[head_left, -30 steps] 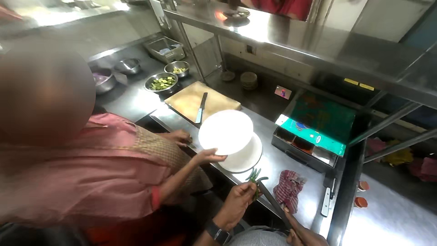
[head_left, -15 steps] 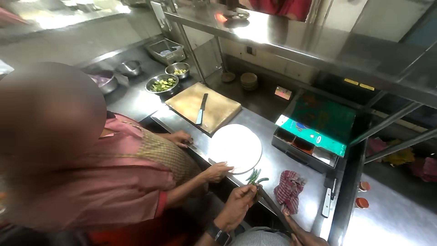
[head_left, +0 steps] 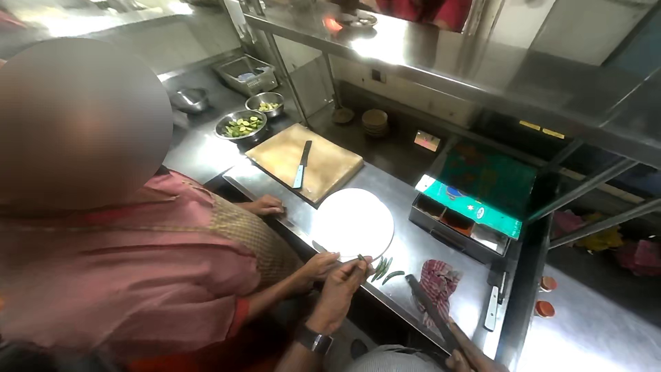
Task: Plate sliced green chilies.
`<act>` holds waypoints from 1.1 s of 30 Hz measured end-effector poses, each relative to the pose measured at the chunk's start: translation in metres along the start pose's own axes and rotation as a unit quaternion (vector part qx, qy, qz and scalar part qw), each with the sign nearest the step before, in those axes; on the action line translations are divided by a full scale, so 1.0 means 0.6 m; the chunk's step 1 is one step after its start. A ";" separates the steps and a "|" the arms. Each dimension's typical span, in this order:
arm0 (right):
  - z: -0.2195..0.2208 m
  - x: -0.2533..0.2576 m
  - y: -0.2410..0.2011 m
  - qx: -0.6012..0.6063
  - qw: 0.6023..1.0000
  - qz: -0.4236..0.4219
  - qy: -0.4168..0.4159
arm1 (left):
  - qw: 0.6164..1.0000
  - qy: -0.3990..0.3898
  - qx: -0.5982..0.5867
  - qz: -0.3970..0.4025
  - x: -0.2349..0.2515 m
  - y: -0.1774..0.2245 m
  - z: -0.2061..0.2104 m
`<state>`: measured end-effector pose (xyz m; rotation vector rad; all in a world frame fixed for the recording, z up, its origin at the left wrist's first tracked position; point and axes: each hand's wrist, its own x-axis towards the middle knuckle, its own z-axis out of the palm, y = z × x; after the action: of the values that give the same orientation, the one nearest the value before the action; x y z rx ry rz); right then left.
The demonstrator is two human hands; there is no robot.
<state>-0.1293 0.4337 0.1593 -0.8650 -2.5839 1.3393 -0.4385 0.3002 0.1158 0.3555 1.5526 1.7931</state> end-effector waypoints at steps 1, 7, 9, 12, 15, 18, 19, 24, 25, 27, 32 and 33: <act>0.004 0.003 0.010 -0.017 0.999 0.027 0.018 | 1.000 0.002 0.011 0.000 0.003 -0.006 -0.007; 0.073 0.058 0.077 -0.234 0.951 0.197 0.049 | 0.997 0.027 0.005 -0.075 -0.015 -0.064 -0.024; 0.100 0.066 0.104 -0.243 0.945 0.218 0.024 | 0.994 0.034 0.014 -0.100 -0.024 -0.078 -0.025; 0.092 0.041 0.092 -0.209 0.943 0.249 -0.065 | 0.992 0.037 0.034 -0.116 -0.034 -0.084 -0.028; 0.053 0.002 0.060 -0.177 0.951 0.241 -0.074 | 0.992 0.049 0.044 -0.112 -0.036 -0.084 -0.041; 0.009 -0.017 0.054 -0.073 0.976 0.203 -0.008 | 0.991 0.059 0.051 -0.110 -0.035 -0.092 -0.056; 0.007 -0.014 0.064 -0.032 0.979 0.199 0.038 | 0.990 0.062 0.053 -0.112 -0.033 -0.094 -0.059; 0.063 0.076 0.150 -0.038 0.940 0.233 0.246 | 0.978 0.050 0.175 -0.098 -0.013 -0.126 -0.058; 0.076 0.101 0.169 -0.060 0.932 0.241 0.266 | 0.968 0.040 0.230 -0.093 -0.002 -0.134 -0.054; 0.098 0.140 0.194 -0.109 0.916 0.280 0.265 | 0.937 0.020 0.341 -0.072 0.027 -0.147 -0.042; 0.121 0.148 0.170 -0.132 0.917 0.300 0.226 | 0.873 0.023 0.485 -0.040 0.107 -0.181 0.009; 0.118 0.141 0.164 -0.129 0.920 0.291 0.230 | 0.867 0.023 0.496 -0.043 0.116 -0.186 0.021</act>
<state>-0.1807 0.4721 0.0261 -1.8460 -2.2245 0.7348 -0.4414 0.3570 -0.0030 0.6975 2.3881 0.7904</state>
